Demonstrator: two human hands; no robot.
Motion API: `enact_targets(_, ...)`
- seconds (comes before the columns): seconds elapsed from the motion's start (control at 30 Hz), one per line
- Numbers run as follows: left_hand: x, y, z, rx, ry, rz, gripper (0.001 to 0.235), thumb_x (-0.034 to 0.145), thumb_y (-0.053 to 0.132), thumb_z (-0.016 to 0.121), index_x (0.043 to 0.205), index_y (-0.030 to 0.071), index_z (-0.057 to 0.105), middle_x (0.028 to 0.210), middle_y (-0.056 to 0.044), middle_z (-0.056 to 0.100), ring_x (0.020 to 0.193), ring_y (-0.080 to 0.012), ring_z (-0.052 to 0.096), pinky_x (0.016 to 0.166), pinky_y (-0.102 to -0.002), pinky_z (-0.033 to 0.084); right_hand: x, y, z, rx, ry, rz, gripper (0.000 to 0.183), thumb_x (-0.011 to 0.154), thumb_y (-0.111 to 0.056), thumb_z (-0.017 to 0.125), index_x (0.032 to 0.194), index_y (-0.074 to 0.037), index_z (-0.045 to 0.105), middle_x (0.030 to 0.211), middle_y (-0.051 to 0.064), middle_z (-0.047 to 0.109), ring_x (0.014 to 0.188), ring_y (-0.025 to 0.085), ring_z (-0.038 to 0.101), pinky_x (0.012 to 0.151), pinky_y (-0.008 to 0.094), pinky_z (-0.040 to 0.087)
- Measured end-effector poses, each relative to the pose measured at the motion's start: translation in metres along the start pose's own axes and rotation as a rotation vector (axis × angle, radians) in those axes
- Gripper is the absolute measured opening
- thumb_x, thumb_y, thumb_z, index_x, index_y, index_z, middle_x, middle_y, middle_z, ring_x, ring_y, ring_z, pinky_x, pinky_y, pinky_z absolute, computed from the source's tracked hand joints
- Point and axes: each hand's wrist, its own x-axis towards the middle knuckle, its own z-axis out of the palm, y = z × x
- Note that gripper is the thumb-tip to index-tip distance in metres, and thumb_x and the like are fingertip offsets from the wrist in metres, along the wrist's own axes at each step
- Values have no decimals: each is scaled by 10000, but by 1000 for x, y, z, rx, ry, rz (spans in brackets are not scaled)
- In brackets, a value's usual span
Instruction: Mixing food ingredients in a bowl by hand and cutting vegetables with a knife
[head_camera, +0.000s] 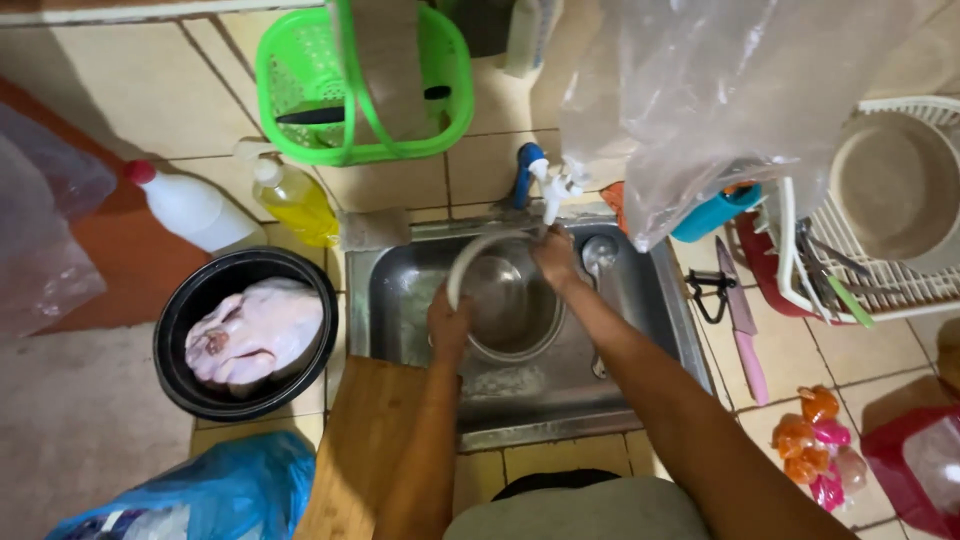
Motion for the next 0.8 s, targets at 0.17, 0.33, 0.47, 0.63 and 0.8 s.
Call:
enact_targets(0.17, -29, 60, 23, -62, -27, 119, 431, 1034, 383, 622, 1178, -13, 715, 1379, -218, 620, 1272, -425, 587, 1056, -537, 484, -23, -101, -105, 1618, 50, 582, 284, 842, -72, 425, 912, -1, 691, 775, 140, 608, 720, 314, 612, 698, 380, 536)
enact_targets(0.33, -35, 105, 55, -117, -114, 96, 416, 1040, 323, 587, 1277, -5, 681, 1329, -259, 638, 1270, -444, 576, 1059, -564, 473, -64, -147, -155, 1461, -155, 572, 243, 781, -77, 508, 838, -49, 742, 592, 56, 491, 516, 167, 496, 477, 308, 385)
enact_targets(0.47, 18, 62, 97, -192, -103, 47, 288, 996, 241, 648, 1158, 38, 771, 1242, -179, 705, 1122, -341, 663, 955, -469, 537, -94, -124, -148, 1576, 14, 492, 98, 878, -148, 540, 795, -110, 573, 719, -23, 422, 652, 132, 462, 615, 277, 412)
enact_targets(0.63, 6, 84, 105, -325, -78, 109, 233, 845, 174, 769, 978, -17, 773, 1073, -199, 722, 892, -246, 659, 736, -433, 567, -167, -136, -135, 1485, -29, 600, 598, 977, -398, 576, 1367, -32, 308, 1391, 166, 230, 1285, 316, 239, 1081, 440, 188)
enact_targets(0.8, -1, 111, 71, -239, -166, 83, 246, 905, 267, 769, 1080, 100, 815, 846, -110, 723, 776, -170, 630, 695, -393, 539, -192, -84, -77, 1124, -279, 436, 653, 993, -438, 641, 1429, 41, 556, 1485, 274, 512, 1427, 438, 415, 1219, 526, 284)
